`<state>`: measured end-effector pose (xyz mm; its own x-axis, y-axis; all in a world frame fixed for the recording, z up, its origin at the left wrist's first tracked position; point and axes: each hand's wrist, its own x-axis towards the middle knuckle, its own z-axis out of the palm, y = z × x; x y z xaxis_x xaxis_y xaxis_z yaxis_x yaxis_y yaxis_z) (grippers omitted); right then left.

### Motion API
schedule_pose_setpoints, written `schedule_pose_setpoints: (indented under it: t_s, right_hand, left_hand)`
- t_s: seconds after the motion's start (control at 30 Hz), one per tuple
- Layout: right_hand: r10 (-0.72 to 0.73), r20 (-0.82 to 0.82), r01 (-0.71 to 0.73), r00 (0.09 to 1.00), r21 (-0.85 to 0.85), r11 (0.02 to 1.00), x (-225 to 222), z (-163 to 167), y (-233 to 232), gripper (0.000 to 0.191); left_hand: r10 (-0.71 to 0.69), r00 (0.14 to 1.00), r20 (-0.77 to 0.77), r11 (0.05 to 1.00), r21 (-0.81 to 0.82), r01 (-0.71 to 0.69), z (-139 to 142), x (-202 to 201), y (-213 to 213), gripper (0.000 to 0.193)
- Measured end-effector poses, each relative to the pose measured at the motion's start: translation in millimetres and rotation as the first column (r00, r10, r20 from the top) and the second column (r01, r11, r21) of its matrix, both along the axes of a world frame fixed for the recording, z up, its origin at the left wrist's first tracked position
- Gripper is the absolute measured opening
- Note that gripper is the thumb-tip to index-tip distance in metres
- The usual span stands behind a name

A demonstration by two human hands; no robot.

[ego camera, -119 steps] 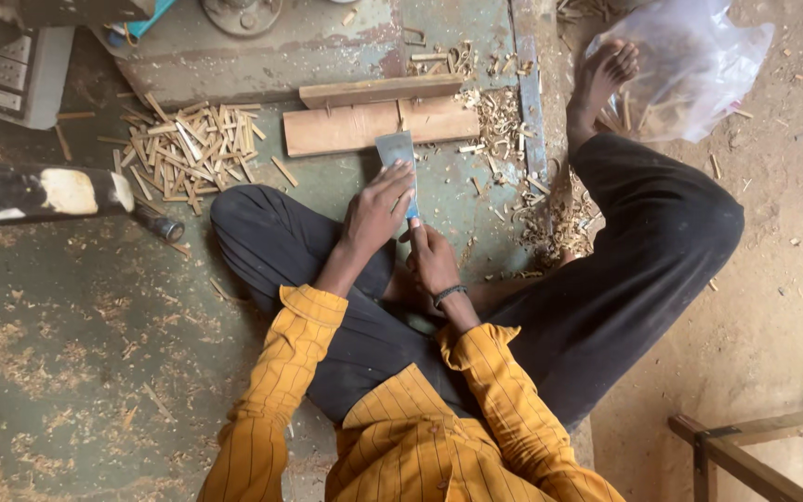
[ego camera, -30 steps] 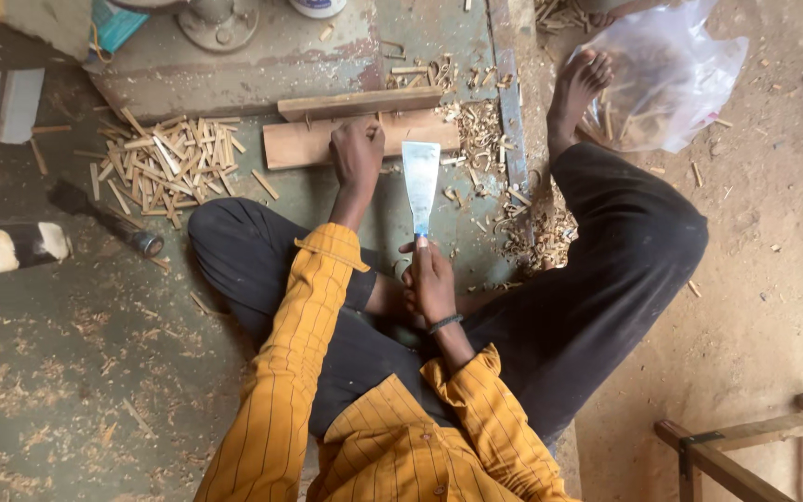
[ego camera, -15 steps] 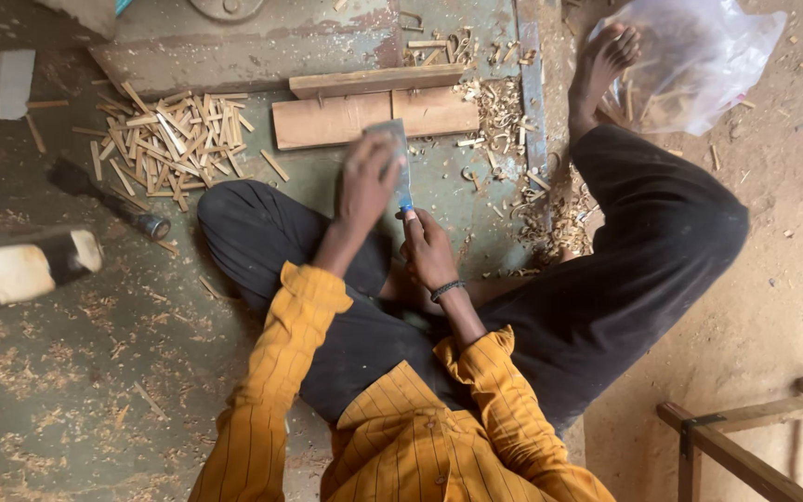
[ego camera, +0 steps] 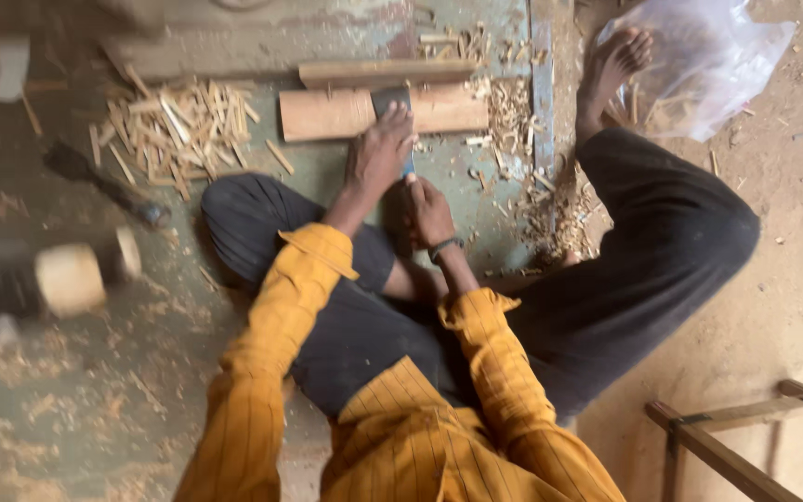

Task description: The person sits on the workshop floor and uses a wide chisel to shave thin slivers off small wood pieces, producing piles of wood shavings and thin sticks around the work area. They reposition the wood pieces and continue shaving throughout the episode.

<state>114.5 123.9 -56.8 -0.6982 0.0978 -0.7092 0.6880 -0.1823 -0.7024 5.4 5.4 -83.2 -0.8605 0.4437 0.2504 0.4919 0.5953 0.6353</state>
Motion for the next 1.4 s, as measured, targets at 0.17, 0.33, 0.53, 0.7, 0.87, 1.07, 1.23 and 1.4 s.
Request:
schedule_pose_setpoints:
  t_s: [0.17, 0.33, 0.53, 0.7, 0.87, 1.07, 1.23, 1.4]
  right_hand:
    - [-0.203, 0.049, 0.206, 0.978, -0.389, 0.898, 27.2, 15.6, -10.2, 0.043]
    - [-0.314, 0.042, 0.295, 0.949, -0.477, 0.828, 80.9, 39.2, -10.8, 0.048]
    - [-0.316, 0.021, 0.309, 0.949, -0.272, 0.911, 121.0, 76.4, 17.5, 0.039]
    - [-0.358, -0.134, 0.311, 0.924, -0.281, 0.908, 115.3, 101.1, 26.2, 0.031]
    - [-0.29, -0.293, 0.177, 0.911, -0.357, 0.917, 113.4, 124.7, 33.2, 0.035]
    - [-0.149, -0.423, -0.006, 0.894, -0.344, 0.939, 107.9, 155.7, 46.0, 0.037]
    - [-0.142, -0.457, -0.022, 0.878, -0.334, 0.942, 107.6, 179.6, 61.4, 0.038]
    - [-0.168, -0.568, 0.052, 0.806, -0.215, 0.975, 103.9, 203.3, 70.5, 0.035]
  left_hand:
    - [0.212, 0.973, 0.094, 0.904, 0.36, -0.232, 19.7, 22.2, -10.4, 0.023]
    - [0.38, 0.904, 0.195, 0.844, 0.326, -0.426, 6.3, -0.3, 16.5, 0.025]
    - [0.391, 0.912, 0.126, 0.91, 0.094, -0.403, -9.0, -29.9, 34.9, 0.018]
    - [-0.021, 0.782, 0.623, 0.655, 0.599, -0.461, 32.2, -7.1, 24.3, 0.018]
    - [-0.266, 0.753, 0.602, 0.405, 0.778, -0.48, 113.3, 17.3, 26.3, 0.024]
    - [-0.306, 0.807, 0.506, 0.419, 0.832, -0.364, 199.4, 41.8, 47.7, 0.029]
    - [-0.319, 0.873, 0.369, 0.46, 0.866, -0.197, 248.5, 44.0, 57.6, 0.026]
    - [-0.349, 0.886, 0.306, 0.49, 0.865, -0.106, 268.5, 57.5, 62.5, 0.021]
